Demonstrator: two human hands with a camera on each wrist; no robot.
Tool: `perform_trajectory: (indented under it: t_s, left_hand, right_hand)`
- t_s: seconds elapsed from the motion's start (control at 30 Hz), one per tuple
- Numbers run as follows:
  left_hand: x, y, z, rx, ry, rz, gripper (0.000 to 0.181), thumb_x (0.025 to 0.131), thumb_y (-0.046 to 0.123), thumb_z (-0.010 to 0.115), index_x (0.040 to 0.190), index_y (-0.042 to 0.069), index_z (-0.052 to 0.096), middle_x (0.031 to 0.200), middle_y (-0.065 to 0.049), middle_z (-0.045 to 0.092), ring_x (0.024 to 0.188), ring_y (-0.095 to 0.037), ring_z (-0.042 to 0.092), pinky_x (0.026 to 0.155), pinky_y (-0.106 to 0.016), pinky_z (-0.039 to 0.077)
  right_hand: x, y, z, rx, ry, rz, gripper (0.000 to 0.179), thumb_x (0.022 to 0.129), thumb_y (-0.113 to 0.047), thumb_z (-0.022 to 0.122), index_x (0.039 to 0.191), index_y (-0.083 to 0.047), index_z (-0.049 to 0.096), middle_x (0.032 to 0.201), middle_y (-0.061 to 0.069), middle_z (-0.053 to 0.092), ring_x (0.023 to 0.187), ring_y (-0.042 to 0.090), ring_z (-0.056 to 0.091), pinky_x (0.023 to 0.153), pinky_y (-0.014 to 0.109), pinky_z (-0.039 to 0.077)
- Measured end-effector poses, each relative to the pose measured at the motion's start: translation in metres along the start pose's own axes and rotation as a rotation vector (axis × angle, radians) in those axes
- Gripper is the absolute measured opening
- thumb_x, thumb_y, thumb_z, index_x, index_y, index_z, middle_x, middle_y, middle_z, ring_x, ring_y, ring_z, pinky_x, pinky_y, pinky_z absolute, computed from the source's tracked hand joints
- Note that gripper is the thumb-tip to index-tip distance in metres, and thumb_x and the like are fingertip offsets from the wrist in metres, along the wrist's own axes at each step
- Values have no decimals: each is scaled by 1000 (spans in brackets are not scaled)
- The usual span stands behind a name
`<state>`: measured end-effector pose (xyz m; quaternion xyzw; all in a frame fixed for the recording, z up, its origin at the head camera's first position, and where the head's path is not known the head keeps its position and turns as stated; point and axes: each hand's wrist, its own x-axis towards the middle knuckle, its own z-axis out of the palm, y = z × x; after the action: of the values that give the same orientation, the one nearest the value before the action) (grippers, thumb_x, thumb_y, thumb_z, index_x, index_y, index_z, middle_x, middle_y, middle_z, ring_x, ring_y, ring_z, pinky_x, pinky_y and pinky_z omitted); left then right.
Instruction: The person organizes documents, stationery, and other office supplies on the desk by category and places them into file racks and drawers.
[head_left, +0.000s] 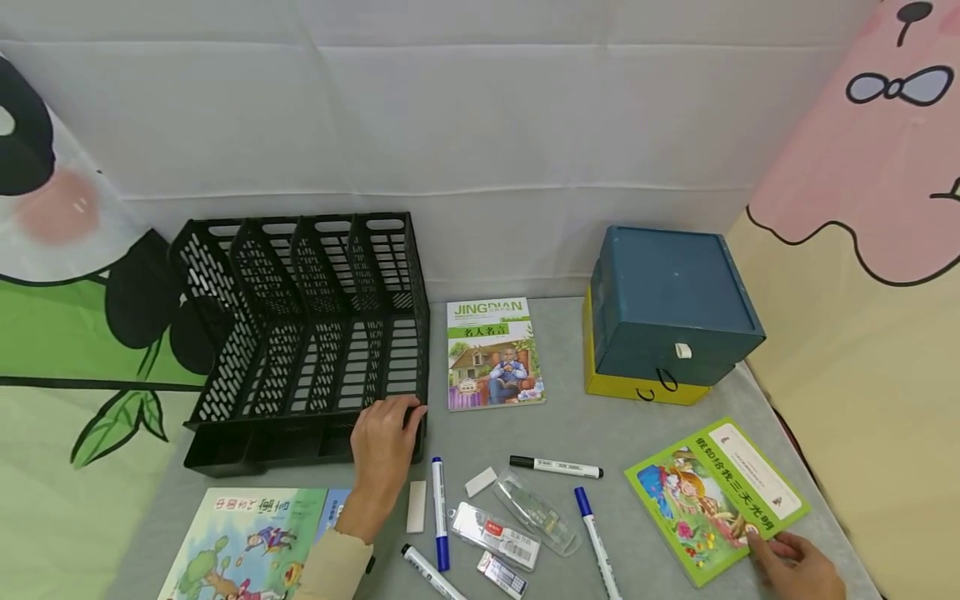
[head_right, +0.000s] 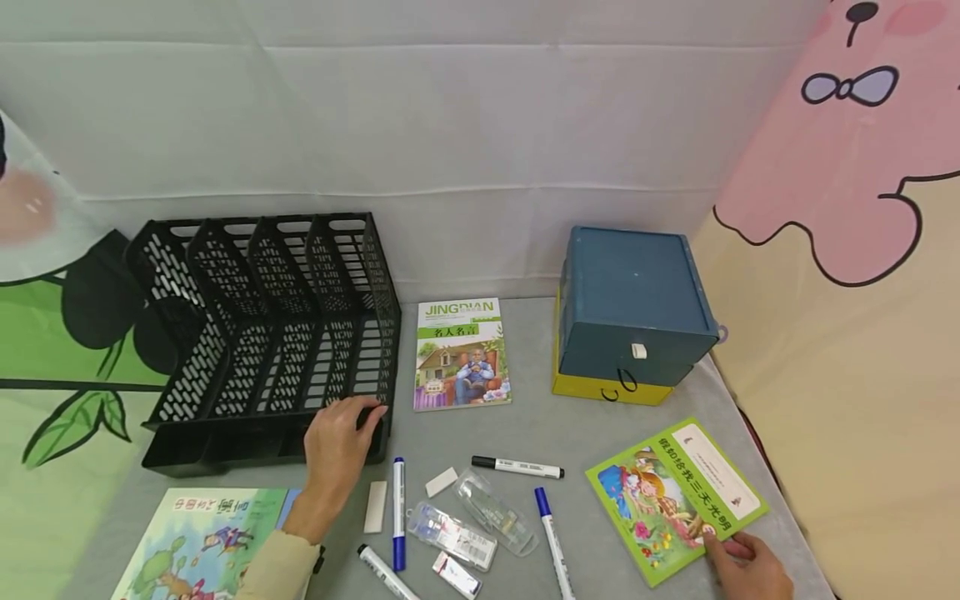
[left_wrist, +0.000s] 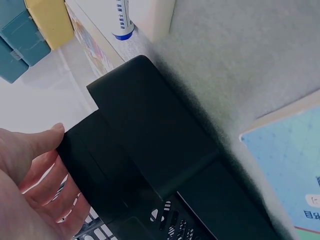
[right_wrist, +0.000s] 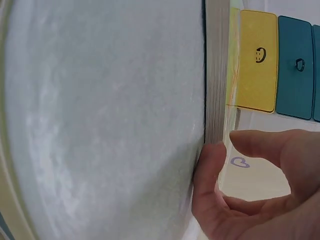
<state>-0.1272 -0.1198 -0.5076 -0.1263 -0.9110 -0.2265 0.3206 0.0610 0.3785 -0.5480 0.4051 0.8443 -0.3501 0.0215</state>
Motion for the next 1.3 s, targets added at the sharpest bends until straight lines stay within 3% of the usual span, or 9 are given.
perform_trajectory:
  t_s: [0.2,0.43,0.63,0.8,1.13,1.3]
  left_hand:
    - [0,0,1,-1,4,-2,20,78,11,91,88,4,75,86,-11,76,79,-32,72,80,-49,57]
    - [-1,0,1,6,10,0,20,77,11,91,87,4,75,86,-11,76,79,-32,72,81,-49,57]
    - [-1,1,2,0,10,2,20,78,12,91,88,4,75,87,-11,76,80,-32,72,83,-50,57]
    - [-1,1,2,4,11,3,20,79,12,90,88,4,75,87,-12,76,81,-32,72,83,-50,57]
    - [-1,0,0,-1,21,12,20,78,11,90,88,3,75,86,-12,75,80,-33,71,82,-50,57]
    - [-2,1,1,-7,18,18,19,79,11,90,88,4,75,85,-12,75,79,-32,71,82,-50,57]
  right_hand:
    - [6,6,1,145,-55,61,89,91,-50,70,132,24,43,92,26,66,58,19,68,55,36,59]
    - [10,7,-1,219,-92,124,107,78,-64,76,129,25,44,75,7,67,60,17,68,58,38,60]
    - [12,8,-1,236,-100,154,84,86,-48,76,122,23,46,73,7,65,60,15,65,57,37,60]
    - [11,5,0,271,-101,163,83,88,-44,76,125,22,43,84,17,65,63,14,64,60,37,61]
    - [14,-3,-1,593,-102,252,65,88,-13,81,124,23,40,73,2,63,62,16,72,68,36,62]
    - [15,0,0,657,-94,280,65,90,-8,77,130,24,36,76,3,62,63,15,72,71,37,62]
